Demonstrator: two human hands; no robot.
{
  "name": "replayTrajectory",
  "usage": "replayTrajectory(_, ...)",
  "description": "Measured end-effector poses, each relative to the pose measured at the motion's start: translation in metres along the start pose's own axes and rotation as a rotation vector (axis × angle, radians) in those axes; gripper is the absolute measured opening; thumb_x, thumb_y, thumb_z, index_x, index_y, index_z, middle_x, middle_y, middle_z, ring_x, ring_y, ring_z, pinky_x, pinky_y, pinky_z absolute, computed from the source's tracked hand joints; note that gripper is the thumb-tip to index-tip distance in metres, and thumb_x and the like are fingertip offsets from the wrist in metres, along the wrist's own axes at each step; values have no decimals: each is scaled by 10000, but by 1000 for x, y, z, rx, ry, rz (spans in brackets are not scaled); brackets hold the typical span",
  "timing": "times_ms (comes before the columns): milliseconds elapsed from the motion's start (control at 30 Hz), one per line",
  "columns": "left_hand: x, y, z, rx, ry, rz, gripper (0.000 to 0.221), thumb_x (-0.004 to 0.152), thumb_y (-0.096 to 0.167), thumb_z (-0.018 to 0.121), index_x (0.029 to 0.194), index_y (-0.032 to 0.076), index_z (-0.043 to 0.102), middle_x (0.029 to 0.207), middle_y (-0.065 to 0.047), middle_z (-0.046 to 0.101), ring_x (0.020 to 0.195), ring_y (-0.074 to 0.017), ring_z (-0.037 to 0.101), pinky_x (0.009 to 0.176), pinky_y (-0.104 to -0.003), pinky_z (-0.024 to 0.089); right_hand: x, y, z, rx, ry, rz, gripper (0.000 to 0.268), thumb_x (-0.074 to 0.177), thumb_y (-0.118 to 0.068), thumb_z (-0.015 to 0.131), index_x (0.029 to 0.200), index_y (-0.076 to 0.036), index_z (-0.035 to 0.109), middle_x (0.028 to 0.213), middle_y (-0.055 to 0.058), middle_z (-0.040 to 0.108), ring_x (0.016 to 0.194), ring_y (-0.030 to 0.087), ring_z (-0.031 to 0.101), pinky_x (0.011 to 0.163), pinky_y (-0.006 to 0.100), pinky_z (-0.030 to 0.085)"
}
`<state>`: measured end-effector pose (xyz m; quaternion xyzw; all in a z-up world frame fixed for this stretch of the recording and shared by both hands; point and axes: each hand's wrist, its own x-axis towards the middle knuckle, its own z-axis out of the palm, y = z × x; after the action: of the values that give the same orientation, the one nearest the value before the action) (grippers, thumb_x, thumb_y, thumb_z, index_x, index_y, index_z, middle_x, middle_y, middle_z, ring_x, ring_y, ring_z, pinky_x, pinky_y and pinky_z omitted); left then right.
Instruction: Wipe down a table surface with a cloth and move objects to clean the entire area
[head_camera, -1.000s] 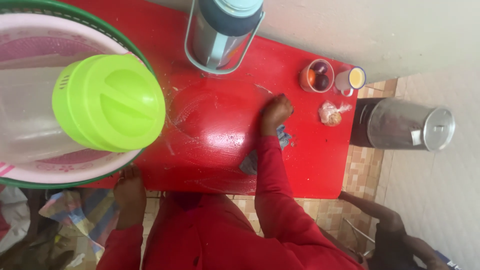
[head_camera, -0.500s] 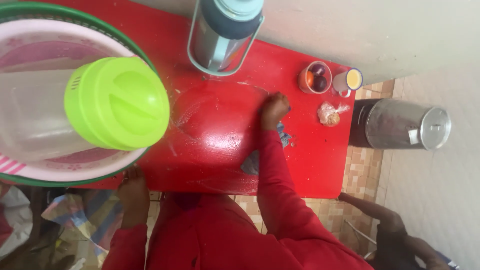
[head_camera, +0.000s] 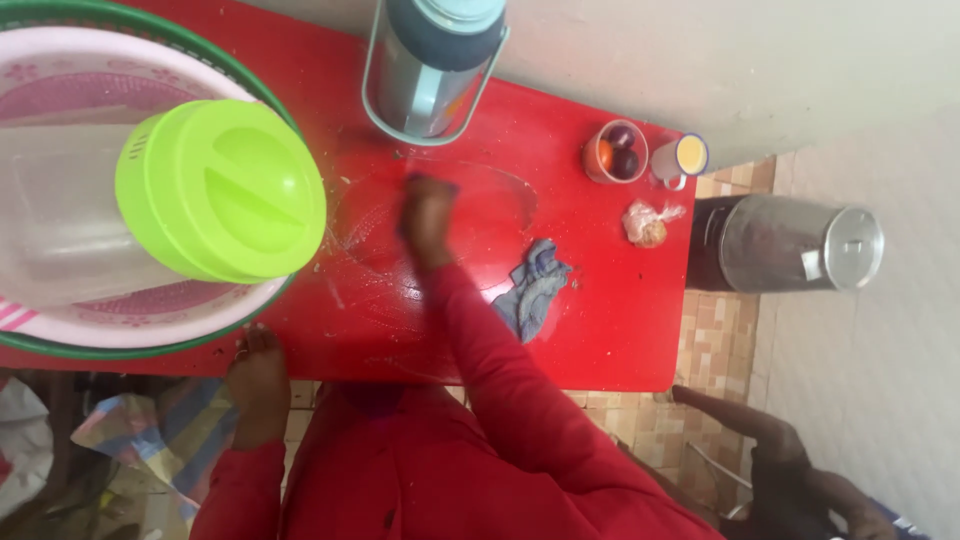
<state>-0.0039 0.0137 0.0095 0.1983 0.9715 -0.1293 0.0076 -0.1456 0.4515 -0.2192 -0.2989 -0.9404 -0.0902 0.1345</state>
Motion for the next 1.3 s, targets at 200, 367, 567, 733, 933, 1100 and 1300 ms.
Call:
replayTrajectory(200, 4, -5, 0, 67, -146, 44, 613, 984, 124, 848, 1579, 75, 707, 1575, -148, 746, 1160, -259, 862, 874, -373, 729, -52, 35, -189, 918, 15, -52, 219, 1088, -385, 757, 1252, -266, 841, 1389, -17, 777, 1347, 229, 703, 1145, 402, 524)
replayTrajectory(367, -3, -4, 10, -29, -21, 29, 611, 934, 61, 847, 1536, 65, 746, 1534, -172, 774, 1158, -302, 861, 853, -403, 727, -106, 179, -270, 211, 111, 351, 641, 1134, -506, 650, 1673, -162, 603, 1768, 194, 487, 1592, 566, 430, 1271, 685, 352)
replayTrajectory(567, -6, -5, 40, -51, 75, 28, 590, 910, 65, 884, 1487, 52, 764, 1394, -163, 818, 1109, -325, 862, 804, -430, 719, -70, 178, -288, 347, 119, 365, 517, 1127, -230, 619, 1618, -70, 652, 1733, 282, 506, 1555, 625, 446, 1285, 692, 330)
replayTrajectory(733, 0, -4, 4, -31, 42, 22, 491, 959, 87, 855, 1446, 77, 786, 1321, -90, 828, 1015, -256, 873, 757, -369, 707, 35, 174, -190, 406, 304, 159, 469, 1192, -267, 544, 1606, -79, 662, 1684, 259, 546, 1541, 554, 497, 1319, 616, 331)
replayTrajectory(933, 0, -6, -3, -39, -38, 26, 560, 933, 52, 857, 1485, 48, 759, 1366, -117, 817, 1070, -281, 873, 807, -381, 721, 59, 81, -177, 821, 160, -82, 426, 1228, -258, 414, 1459, -91, 730, 1522, 228, 665, 1483, 456, 587, 1333, 539, 347)
replayTrajectory(1100, -3, -6, -8, 25, -40, 23, 581, 943, 119, 873, 1512, 97, 757, 1387, -61, 813, 1120, -225, 862, 831, -331, 720, 21, 84, -221, 639, -159, -588, 460, 1172, -292, 561, 1621, -250, 654, 1727, 117, 572, 1589, 437, 532, 1347, 602, 366)
replayTrajectory(1300, -2, -8, 0, 3, -49, 47, 604, 928, 143, 876, 1519, 102, 760, 1454, -96, 807, 1163, -231, 857, 844, -329, 720, 11, 220, -188, 686, -47, -818, 428, 1207, -314, 450, 1460, -203, 776, 1594, 142, 692, 1446, 426, 656, 1269, 591, 458)
